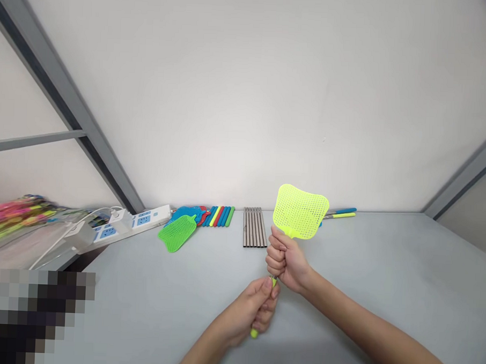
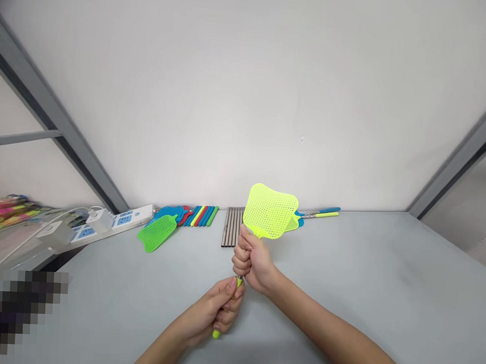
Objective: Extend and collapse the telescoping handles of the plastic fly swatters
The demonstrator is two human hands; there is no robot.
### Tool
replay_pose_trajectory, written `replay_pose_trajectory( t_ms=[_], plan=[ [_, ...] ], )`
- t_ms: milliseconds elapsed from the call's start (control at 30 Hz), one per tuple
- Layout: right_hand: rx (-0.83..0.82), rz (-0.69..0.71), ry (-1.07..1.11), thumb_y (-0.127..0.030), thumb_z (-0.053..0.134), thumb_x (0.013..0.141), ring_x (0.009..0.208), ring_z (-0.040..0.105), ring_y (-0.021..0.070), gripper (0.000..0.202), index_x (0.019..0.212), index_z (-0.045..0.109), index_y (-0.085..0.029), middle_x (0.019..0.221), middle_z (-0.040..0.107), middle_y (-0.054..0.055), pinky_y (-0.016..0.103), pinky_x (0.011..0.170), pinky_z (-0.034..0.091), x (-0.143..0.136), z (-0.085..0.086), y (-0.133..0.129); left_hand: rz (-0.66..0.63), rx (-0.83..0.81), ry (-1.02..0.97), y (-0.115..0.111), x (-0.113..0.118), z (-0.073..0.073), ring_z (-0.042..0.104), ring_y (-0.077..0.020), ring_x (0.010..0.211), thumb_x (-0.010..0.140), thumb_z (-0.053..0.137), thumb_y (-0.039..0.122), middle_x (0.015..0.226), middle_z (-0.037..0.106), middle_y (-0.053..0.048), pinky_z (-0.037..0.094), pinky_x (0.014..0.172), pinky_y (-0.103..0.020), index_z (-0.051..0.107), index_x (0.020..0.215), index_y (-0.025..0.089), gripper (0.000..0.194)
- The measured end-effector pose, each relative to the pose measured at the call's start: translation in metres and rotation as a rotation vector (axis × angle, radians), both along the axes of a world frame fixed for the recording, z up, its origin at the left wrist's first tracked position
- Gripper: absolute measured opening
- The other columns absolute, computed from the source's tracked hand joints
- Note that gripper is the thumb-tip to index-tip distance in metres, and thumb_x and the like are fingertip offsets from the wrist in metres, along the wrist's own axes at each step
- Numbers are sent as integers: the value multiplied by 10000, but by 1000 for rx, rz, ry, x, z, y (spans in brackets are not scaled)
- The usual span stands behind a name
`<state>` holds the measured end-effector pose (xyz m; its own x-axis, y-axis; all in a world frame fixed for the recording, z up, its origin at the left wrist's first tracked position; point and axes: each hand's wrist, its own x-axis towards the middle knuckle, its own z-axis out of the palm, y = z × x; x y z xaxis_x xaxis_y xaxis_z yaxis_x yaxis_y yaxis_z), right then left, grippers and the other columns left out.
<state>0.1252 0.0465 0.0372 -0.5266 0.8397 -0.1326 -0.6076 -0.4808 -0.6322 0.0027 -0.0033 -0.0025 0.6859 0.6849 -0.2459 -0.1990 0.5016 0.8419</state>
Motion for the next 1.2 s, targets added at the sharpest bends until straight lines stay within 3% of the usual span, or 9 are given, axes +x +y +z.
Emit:
replay_pose_trajectory(
  t_ms=[167, 367, 500, 767, 933, 1033, 1200],
  plan=[
    [-81, -208, -63, -421, 494, 756, 325, 53, 34, 468, 491, 188, -185, 355, 128, -108, 170, 329, 14, -5, -4, -1, 191, 266, 286, -6, 13, -7, 133, -45, 371, 806, 286, 554, 510, 210, 88, 126, 351, -181, 310, 696, 195, 375],
    [-141, -347, -118, -387, 475, 765, 329, 59, 37, 436, 497, 192, -192, 366, 133, -108, 178, 324, 25, -12, -10, -4, 422, 703, 718, -15, 23, -15, 297, -109, 505, 866, 223, 377, 556, 354, 25, 224, 498, -243, 302, 624, 191, 316],
    [-145, -394, -142, -387, 466, 763, 330, 63, 38, 421, 503, 196, -195, 373, 133, -108, 183, 320, 37, -15, -13, -6, 491, 752, 920, -19, 26, -21, 313, -131, 483, 849, 247, 275, 560, 407, 10, 191, 501, -257, 318, 650, 204, 223],
    [-23, -389, -102, -300, 522, 708, 341, 98, 39, 346, 510, 260, -190, 400, 159, -104, 185, 316, 79, -13, -10, -7, 513, 734, 709, -11, 24, -22, 298, -118, 513, 866, 230, 401, 551, 337, 29, 209, 505, -241, 309, 612, 194, 337],
    [72, -504, 8, -303, 543, 688, 406, 295, 62, 220, 610, 371, -191, 482, 309, -71, 193, 402, 287, -20, -12, -10, 491, 571, 534, -12, 26, -23, 274, -87, 457, 858, 225, 458, 526, 296, 52, 239, 467, -223, 296, 619, 191, 366],
    [115, -539, 2, -347, 536, 702, 480, 379, 84, 196, 657, 425, -192, 536, 377, -47, 210, 468, 340, -21, -18, -8, 484, 524, 472, -15, 27, -24, 294, -75, 419, 860, 212, 465, 504, 331, 57, 259, 441, -213, 306, 628, 188, 373],
    [123, -516, -102, -324, 574, 690, 513, 394, 88, 162, 681, 521, -172, 596, 454, -21, 215, 482, 340, -16, -30, 1, 490, 488, 448, -16, 28, -24, 348, -64, 394, 859, 222, 464, 502, 386, 56, 295, 429, -198, 348, 667, 181, 365]
  ],
)
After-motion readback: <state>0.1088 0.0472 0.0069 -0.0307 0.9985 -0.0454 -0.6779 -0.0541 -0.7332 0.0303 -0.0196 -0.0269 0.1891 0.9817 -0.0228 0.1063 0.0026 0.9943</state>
